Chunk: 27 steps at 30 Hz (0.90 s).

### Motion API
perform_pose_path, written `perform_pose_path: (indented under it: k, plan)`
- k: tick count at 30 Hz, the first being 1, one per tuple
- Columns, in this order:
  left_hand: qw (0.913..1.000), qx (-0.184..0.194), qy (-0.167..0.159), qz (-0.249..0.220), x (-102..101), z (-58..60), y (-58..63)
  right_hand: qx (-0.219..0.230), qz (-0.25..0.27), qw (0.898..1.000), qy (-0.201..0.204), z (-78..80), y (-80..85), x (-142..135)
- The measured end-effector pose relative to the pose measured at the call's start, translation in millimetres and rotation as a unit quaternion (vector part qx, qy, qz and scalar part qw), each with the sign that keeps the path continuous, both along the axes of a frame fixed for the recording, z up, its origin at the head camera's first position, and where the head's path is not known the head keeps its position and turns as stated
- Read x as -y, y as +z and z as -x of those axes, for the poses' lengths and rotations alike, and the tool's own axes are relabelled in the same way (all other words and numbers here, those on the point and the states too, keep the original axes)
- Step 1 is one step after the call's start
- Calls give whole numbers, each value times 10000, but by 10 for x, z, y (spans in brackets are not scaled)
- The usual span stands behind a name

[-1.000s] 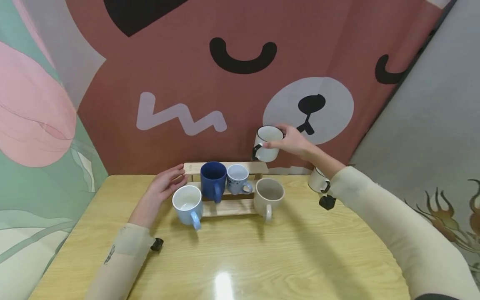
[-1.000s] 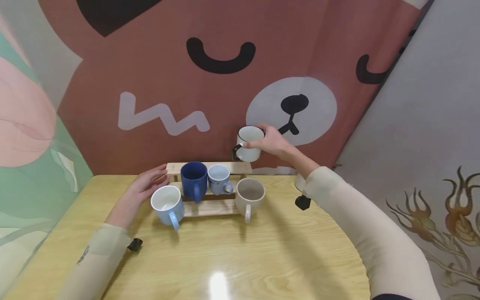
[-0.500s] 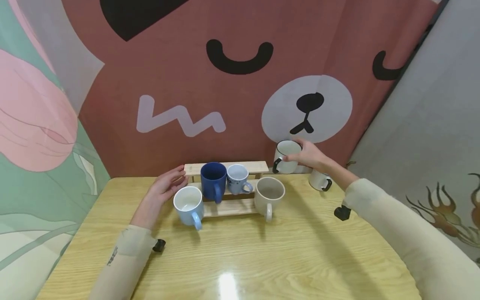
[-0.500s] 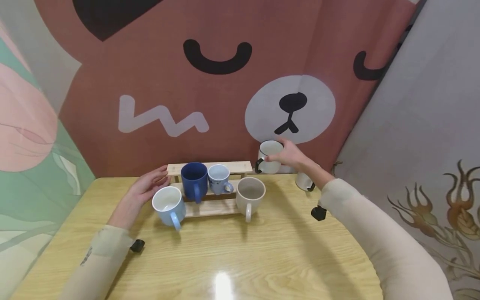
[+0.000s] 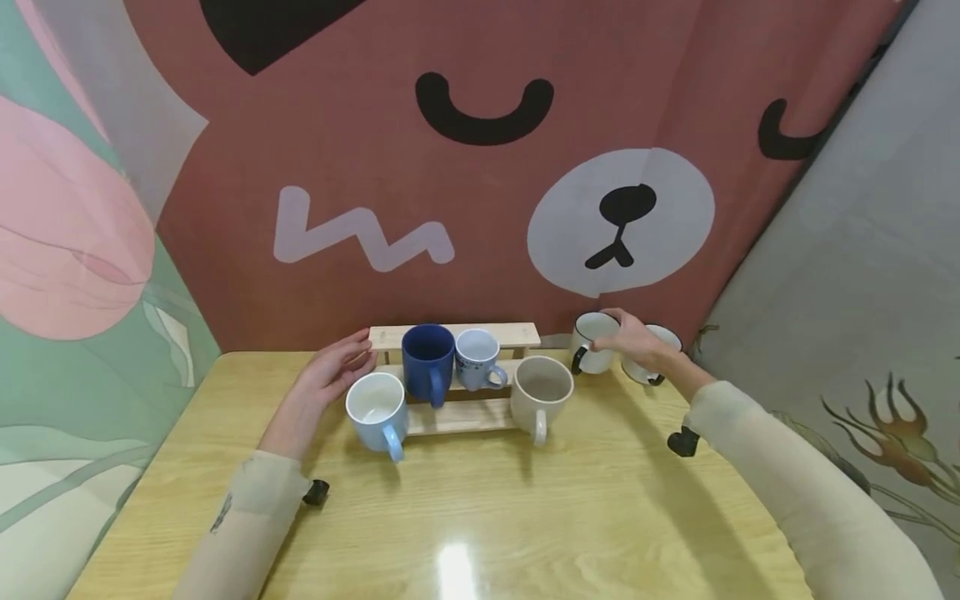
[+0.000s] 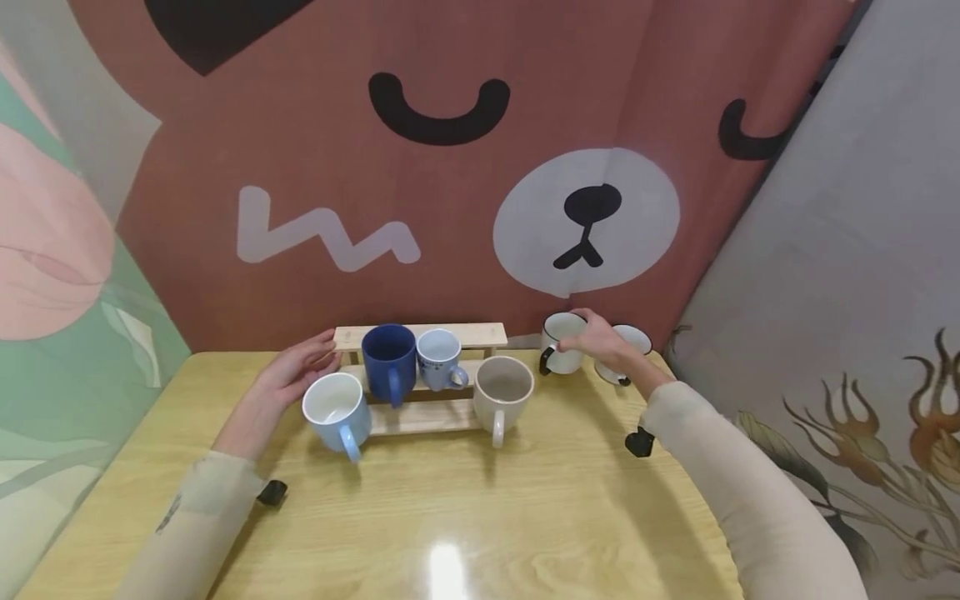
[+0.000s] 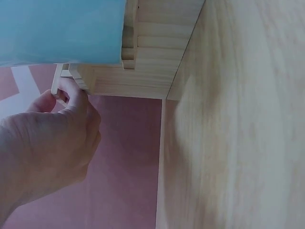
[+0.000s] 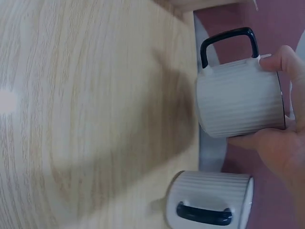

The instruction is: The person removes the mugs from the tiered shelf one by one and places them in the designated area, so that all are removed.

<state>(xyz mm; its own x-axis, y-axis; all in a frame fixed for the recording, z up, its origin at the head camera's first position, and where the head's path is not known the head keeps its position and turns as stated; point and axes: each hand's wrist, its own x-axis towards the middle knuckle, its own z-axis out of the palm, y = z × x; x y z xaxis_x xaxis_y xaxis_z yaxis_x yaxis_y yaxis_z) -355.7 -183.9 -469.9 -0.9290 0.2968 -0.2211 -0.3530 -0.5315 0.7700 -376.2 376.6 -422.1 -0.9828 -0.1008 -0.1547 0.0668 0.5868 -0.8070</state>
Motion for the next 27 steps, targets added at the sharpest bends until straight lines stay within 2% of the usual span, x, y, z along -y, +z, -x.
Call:
perform_pose_path:
  k: [2,3,7,14,20,27]
  plan:
    - [9997,-101,-5,211,32,-78,4,17,52,10000,-65,-16,-67,-31]
    - [9999,12,39,146,27,-90,19,29,100,9999,-112,-23,-89,-42]
    - [10000,55,55,49,27,-113,67,21,270,9995,-164,-48,-124,-68]
    - [9981,432,50,-437,-77,7,113,176,480,9982,-315,-147,-136,-64]
    - [9978,503,137,-414,-102,17,108,209,766,9960,-418,-181,-199,-51]
    - [9976,547,194,-390,-96,16,109,237,600,9972,-386,-134,-313,-126]
